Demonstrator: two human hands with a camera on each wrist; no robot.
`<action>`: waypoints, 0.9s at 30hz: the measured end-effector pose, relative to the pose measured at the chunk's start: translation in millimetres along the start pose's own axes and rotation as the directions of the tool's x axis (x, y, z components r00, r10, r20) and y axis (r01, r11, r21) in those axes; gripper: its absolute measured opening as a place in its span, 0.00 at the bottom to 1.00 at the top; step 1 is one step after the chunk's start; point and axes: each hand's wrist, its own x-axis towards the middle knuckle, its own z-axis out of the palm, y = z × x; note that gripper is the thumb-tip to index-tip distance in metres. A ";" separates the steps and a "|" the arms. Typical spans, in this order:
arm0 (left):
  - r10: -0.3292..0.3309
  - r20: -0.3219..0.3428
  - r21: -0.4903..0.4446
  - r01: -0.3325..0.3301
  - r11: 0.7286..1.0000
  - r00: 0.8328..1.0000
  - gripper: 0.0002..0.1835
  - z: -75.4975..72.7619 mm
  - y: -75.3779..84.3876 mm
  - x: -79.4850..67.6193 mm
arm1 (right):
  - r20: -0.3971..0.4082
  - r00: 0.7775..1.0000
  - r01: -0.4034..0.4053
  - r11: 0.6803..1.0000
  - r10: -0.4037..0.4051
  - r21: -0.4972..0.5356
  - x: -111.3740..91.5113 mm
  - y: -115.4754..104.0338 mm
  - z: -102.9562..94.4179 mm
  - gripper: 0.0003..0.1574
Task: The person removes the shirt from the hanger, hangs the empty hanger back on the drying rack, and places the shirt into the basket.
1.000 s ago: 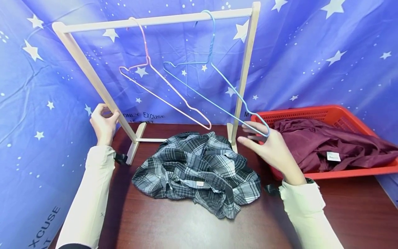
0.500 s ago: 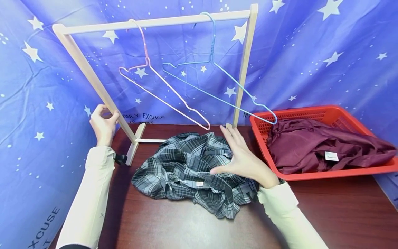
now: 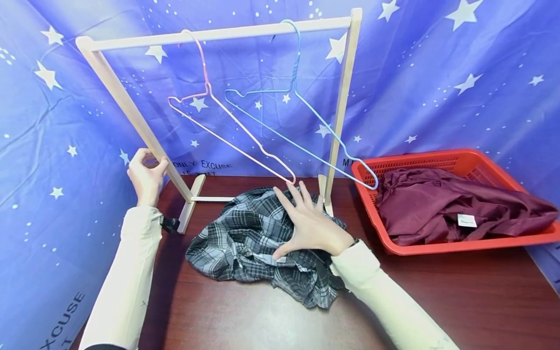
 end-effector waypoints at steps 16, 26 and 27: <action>0.048 -0.048 0.025 -0.046 0.999 0.998 0.10 2.3 -4.3 0.1 | 0.287 0.956 -0.053 0.998 0.064 -0.046 39.8 -0.1 41.3 0.96; 0.039 -0.043 0.023 -0.038 0.999 0.998 0.10 3.5 -4.2 0.5 | 0.355 0.931 -0.071 0.997 0.082 -0.044 43.3 7.7 49.9 0.92; 0.037 -0.040 0.023 -0.036 0.999 0.999 0.10 3.5 -4.2 0.5 | 0.359 0.930 -0.068 0.997 0.080 -0.046 43.8 8.2 50.7 0.92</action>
